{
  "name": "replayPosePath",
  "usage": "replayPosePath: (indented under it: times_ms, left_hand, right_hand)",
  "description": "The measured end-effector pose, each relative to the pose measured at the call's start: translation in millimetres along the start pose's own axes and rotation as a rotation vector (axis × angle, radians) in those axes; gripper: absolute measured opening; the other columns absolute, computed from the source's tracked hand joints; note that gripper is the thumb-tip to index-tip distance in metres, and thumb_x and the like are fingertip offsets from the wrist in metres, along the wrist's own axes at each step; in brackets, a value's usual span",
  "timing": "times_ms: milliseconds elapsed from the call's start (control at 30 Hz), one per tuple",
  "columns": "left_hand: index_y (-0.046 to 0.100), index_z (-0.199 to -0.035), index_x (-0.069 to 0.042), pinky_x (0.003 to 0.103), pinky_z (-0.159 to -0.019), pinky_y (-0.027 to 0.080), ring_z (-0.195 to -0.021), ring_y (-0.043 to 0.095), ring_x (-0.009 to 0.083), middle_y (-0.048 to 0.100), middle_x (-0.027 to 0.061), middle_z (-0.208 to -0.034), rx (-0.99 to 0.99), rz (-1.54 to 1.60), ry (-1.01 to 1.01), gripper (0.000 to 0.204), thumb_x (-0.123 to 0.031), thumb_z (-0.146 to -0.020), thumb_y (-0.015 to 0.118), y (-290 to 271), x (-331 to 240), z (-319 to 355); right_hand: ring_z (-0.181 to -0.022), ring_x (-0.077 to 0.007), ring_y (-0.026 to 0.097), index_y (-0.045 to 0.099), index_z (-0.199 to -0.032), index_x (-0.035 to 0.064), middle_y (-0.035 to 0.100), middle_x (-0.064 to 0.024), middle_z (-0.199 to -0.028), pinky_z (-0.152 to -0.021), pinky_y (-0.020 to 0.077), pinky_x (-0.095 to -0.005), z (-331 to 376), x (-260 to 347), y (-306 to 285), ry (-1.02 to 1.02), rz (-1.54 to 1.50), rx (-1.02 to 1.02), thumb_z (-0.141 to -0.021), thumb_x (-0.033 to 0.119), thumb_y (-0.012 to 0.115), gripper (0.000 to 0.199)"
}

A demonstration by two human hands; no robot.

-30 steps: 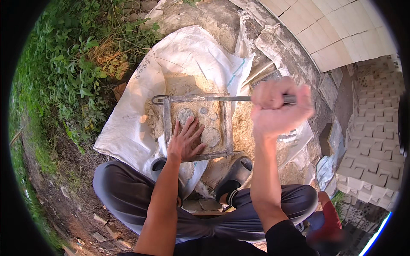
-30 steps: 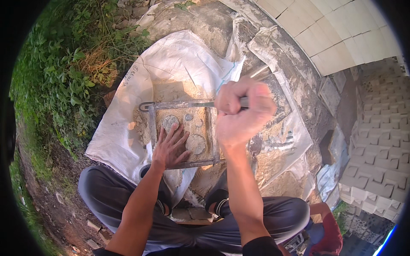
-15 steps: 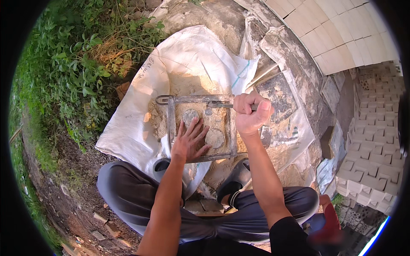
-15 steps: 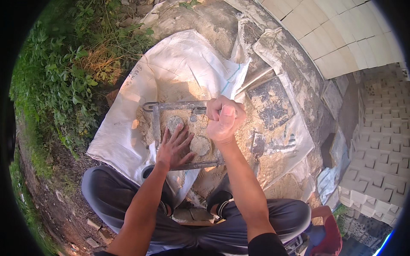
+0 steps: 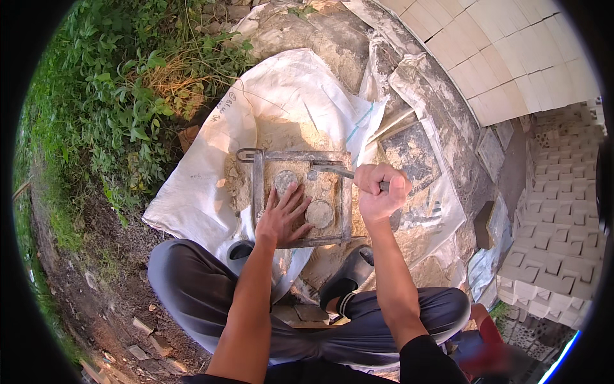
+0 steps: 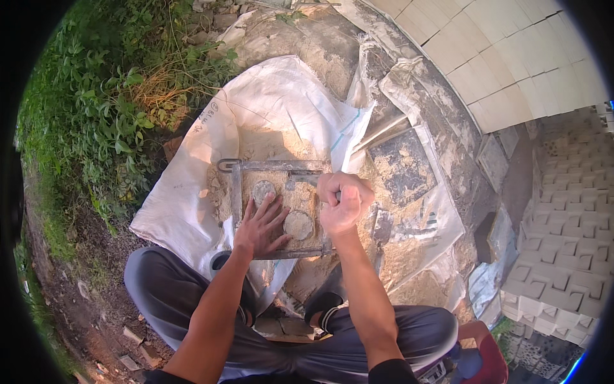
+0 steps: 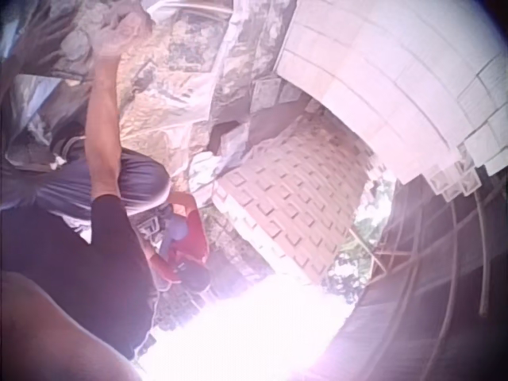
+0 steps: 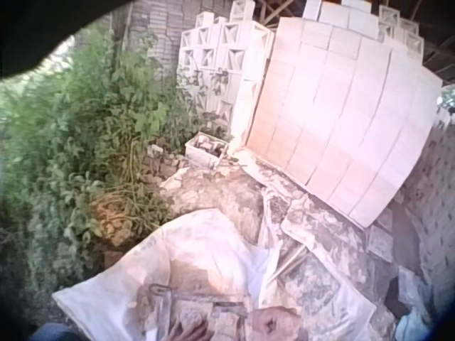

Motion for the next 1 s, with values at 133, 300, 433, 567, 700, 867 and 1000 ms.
replayPosePath:
  times_ms: [133, 300, 433, 567, 700, 867, 1000]
  left_hand:
    - [0.022, -0.141, -0.023, 0.050, -0.110, 0.006, -0.138, 0.004, 0.0206, 0.015, 0.0018, -0.148, -0.002, -0.014, -0.022, 0.067, -0.061, -0.086, 0.028, 6, 3, 4]
    - [0.022, -0.141, -0.023, 0.051, -0.110, 0.006, -0.138, 0.003, 0.0208, 0.015, 0.0018, -0.148, -0.020, -0.026, -0.001, 0.066, -0.060, -0.086, 0.028, 3, 1, -1]
    - [0.022, -0.141, -0.023, 0.051, -0.110, 0.006, -0.138, 0.003, 0.0208, 0.016, 0.0015, -0.148, -0.041, -0.006, -0.001, 0.067, -0.061, -0.086, 0.028, 0, 2, 1]
    - [0.024, -0.140, -0.022, 0.051, -0.110, 0.006, -0.138, 0.004, 0.0208, 0.019, 0.0009, -0.147, -0.052, 0.009, -0.010, 0.067, -0.062, -0.086, 0.029, -3, 3, 4]
    - [0.025, -0.140, -0.022, 0.050, -0.110, 0.007, -0.138, 0.005, 0.0208, 0.020, 0.0013, -0.147, -0.067, 0.037, 0.000, 0.068, -0.061, -0.085, 0.031, -5, 3, 3]
    - [0.030, -0.138, -0.020, 0.052, -0.109, 0.007, -0.137, 0.008, 0.0219, 0.024, 0.0023, -0.145, -0.111, 0.049, 0.014, 0.066, -0.060, -0.085, 0.033, -5, 1, 1]
    - [0.025, -0.140, -0.020, 0.051, -0.109, 0.007, -0.138, 0.004, 0.0201, 0.021, 0.0018, -0.146, -0.071, 0.058, -0.016, 0.067, -0.060, -0.086, 0.029, -5, 7, 6]
  right_hand:
    - [-0.036, -0.0111, 0.025, 0.031, -0.048, 0.0056, 0.026, 0.0018, -0.043, -0.035, 0.0163, -0.0281, -32, 49, 5, 0.103, -0.164, -0.125, -0.088, 0.050, 0.043, 0.060]
    - [-0.036, -0.0111, 0.024, 0.033, -0.048, 0.0058, 0.025, 0.0017, -0.043, -0.036, 0.0174, -0.0280, -8, 16, 0, 0.017, -0.144, -0.136, -0.087, 0.050, 0.042, 0.060]
    - [-0.038, -0.0099, 0.023, 0.034, -0.049, 0.0053, 0.023, 0.0008, -0.044, -0.038, 0.0164, -0.0273, -17, -14, 3, 0.104, 0.019, -0.062, -0.088, 0.048, 0.041, 0.058]
    - [-0.038, -0.0096, 0.023, 0.035, -0.049, 0.0058, 0.023, 0.0028, -0.044, -0.038, 0.0139, -0.0282, -48, 44, 24, 0.146, -0.126, -0.109, -0.089, 0.048, 0.038, 0.058]
    - [-0.038, -0.0098, 0.027, 0.035, -0.049, 0.0062, 0.029, 0.0013, -0.044, -0.037, 0.0171, -0.0280, -37, 30, 32, 0.174, -0.245, -0.087, -0.090, 0.045, 0.040, 0.056]
    - [-0.037, -0.0099, 0.023, 0.021, -0.050, 0.0085, 0.021, -0.0001, -0.042, -0.037, 0.0167, -0.0274, -18, -22, 54, 0.092, 0.193, -0.017, -0.088, 0.050, 0.038, 0.059]
    - [-0.037, -0.0095, 0.022, 0.029, -0.047, 0.0099, 0.026, 0.0012, -0.041, -0.037, 0.0151, -0.0274, -54, 24, 66, 0.265, -0.122, -0.034, -0.088, 0.053, 0.035, 0.060]
Point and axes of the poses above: each hand's wrist, its own z-axis away from the middle knuckle, its own y-axis out of the palm, x = y × z, the point moved 8 cm from there along -z, towards the middle knuckle
